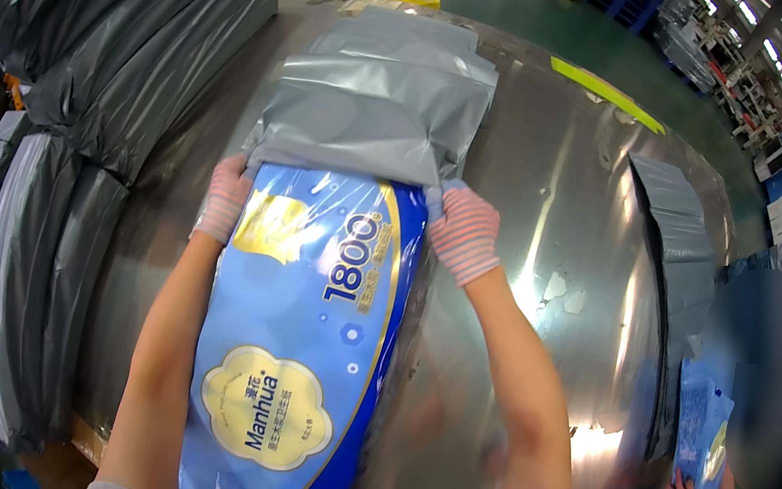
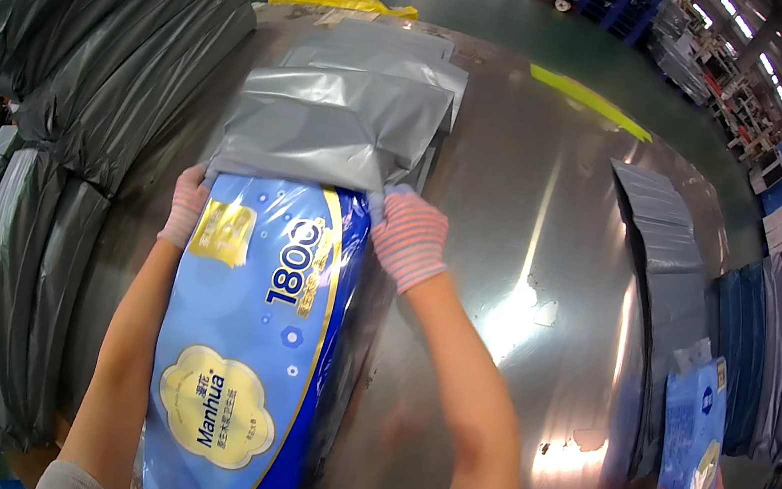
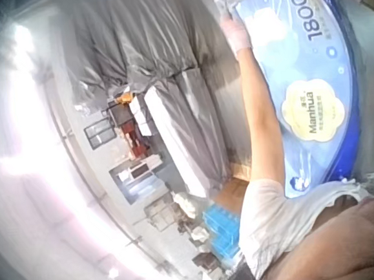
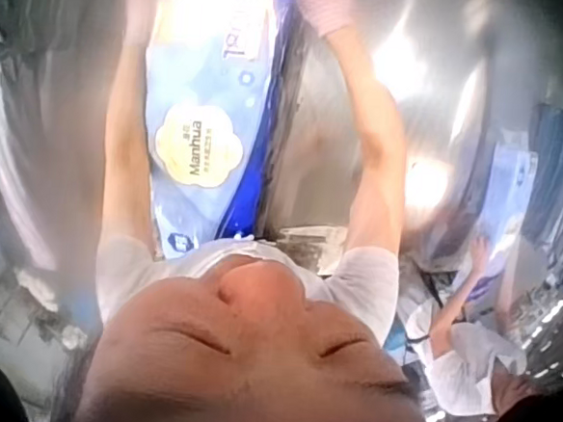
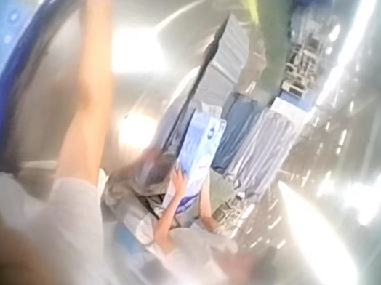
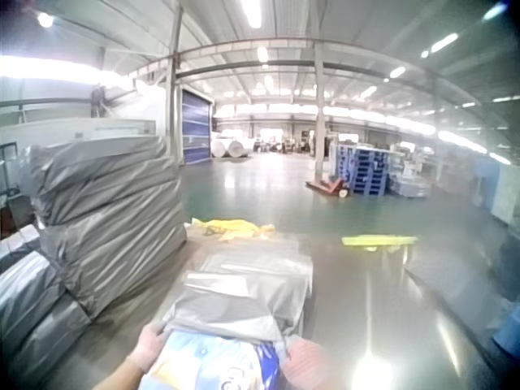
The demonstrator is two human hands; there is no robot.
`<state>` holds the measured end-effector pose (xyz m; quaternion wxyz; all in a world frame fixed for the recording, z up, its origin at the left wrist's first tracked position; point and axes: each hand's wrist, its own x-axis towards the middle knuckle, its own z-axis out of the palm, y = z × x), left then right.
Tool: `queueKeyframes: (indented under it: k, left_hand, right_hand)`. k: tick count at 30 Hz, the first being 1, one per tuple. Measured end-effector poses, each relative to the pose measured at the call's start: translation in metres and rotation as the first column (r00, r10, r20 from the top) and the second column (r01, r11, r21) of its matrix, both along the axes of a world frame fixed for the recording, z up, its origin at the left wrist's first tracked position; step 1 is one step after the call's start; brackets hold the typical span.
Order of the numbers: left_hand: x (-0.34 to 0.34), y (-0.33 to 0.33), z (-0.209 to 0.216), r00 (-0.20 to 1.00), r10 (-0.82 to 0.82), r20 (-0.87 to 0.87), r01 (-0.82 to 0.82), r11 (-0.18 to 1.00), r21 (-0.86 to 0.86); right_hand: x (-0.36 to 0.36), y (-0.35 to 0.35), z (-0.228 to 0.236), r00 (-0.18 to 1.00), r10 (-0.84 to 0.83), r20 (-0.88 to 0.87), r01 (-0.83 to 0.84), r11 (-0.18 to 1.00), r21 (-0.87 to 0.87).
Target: The person places tissue packs into plastic film by hand, folds the film over the packages, and places the wrapped bundles onto a nearby stack.
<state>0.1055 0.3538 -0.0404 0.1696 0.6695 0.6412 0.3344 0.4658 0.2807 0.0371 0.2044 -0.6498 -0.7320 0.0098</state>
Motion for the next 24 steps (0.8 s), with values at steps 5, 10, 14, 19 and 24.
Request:
queueKeyframes:
  k: [5,10,14,19,24]
  left_hand:
    - [-0.009,-0.026,-0.029,0.967,-0.179,0.18,0.134,0.962,0.238]
    - [-0.02,-0.023,-0.036,0.981,-0.178,-0.075,0.187,0.972,0.143]
    - [-0.054,-0.035,-0.064,0.986,-0.147,0.074,0.139,0.985,0.105]
    - [-0.059,-0.03,-0.06,0.977,-0.168,0.133,0.16,0.985,0.067]
    - [-0.076,-0.048,-0.069,0.955,-0.153,0.255,0.157,0.988,0.004]
  right_hand:
    - [0.004,-0.032,-0.016,0.996,0.091,-0.017,-0.085,0.975,0.203]
    - [0.0,-0.051,-0.024,0.865,0.045,-0.499,-0.026,0.999,0.046]
    - [-0.009,-0.025,-0.051,0.837,-0.099,-0.538,0.032,0.991,-0.132]
    - [-0.009,0.006,-0.061,0.977,-0.121,-0.175,0.056,0.941,-0.335]
    - [-0.004,-0.034,-0.033,0.976,-0.049,-0.212,-0.048,0.902,-0.429]
